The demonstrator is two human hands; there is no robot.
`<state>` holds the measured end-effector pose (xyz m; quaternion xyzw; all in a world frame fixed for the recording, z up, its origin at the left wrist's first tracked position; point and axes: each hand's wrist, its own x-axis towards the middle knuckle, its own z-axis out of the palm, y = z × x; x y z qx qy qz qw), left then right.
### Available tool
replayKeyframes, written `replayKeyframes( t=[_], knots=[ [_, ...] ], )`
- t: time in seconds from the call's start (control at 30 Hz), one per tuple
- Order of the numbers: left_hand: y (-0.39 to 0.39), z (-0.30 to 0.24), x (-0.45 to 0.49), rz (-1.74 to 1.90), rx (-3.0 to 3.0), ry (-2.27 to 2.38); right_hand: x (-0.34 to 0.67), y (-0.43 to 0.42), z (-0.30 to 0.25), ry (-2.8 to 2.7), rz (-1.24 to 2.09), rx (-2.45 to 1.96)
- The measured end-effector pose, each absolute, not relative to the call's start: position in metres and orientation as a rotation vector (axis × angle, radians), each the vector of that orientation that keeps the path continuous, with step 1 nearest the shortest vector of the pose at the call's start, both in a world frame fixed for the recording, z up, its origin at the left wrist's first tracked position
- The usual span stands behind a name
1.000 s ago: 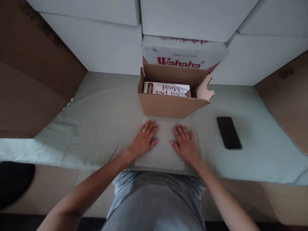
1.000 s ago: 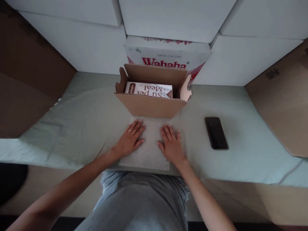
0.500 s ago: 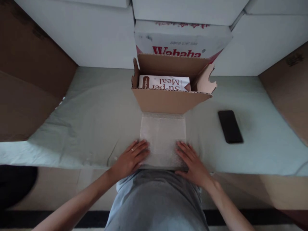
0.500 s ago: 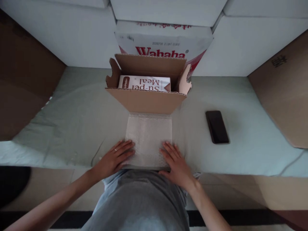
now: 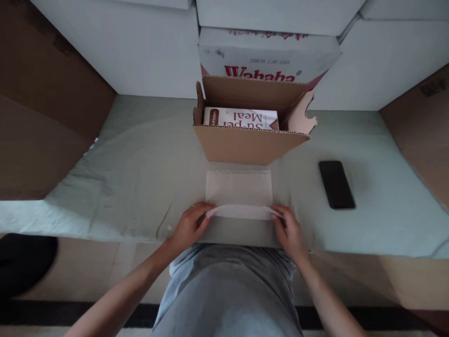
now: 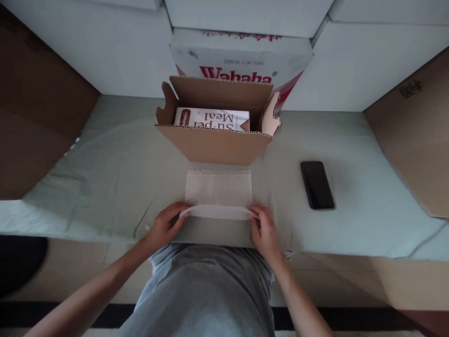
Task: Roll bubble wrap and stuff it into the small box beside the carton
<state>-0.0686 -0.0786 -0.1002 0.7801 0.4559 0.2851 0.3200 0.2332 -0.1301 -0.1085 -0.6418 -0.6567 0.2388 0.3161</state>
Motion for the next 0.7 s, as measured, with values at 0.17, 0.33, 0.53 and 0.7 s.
replayKeyframes(
  t=[0.17, 0.33, 0.53, 0.7],
  knots=[
    [-0.076, -0.100, -0.057, 0.798, 1.887, 1.452, 0.226, -0.124, -0.114, -1.621, 0.523, -1.787],
    [-0.075, -0.109, -0.055, 0.801, 2.018, 1.564, 0.227, -0.116, -0.115, -1.812, 0.378, -1.740],
    [-0.073, -0.115, -0.058, 0.775, 2.252, 1.537, 0.226, -0.107, -0.112, -2.017, 0.243, -1.777],
    [-0.072, -0.119, -0.056, 0.742, 2.350, 1.590, 0.224, -0.101, -0.112, -2.052, 0.152, -1.799]
  ],
)
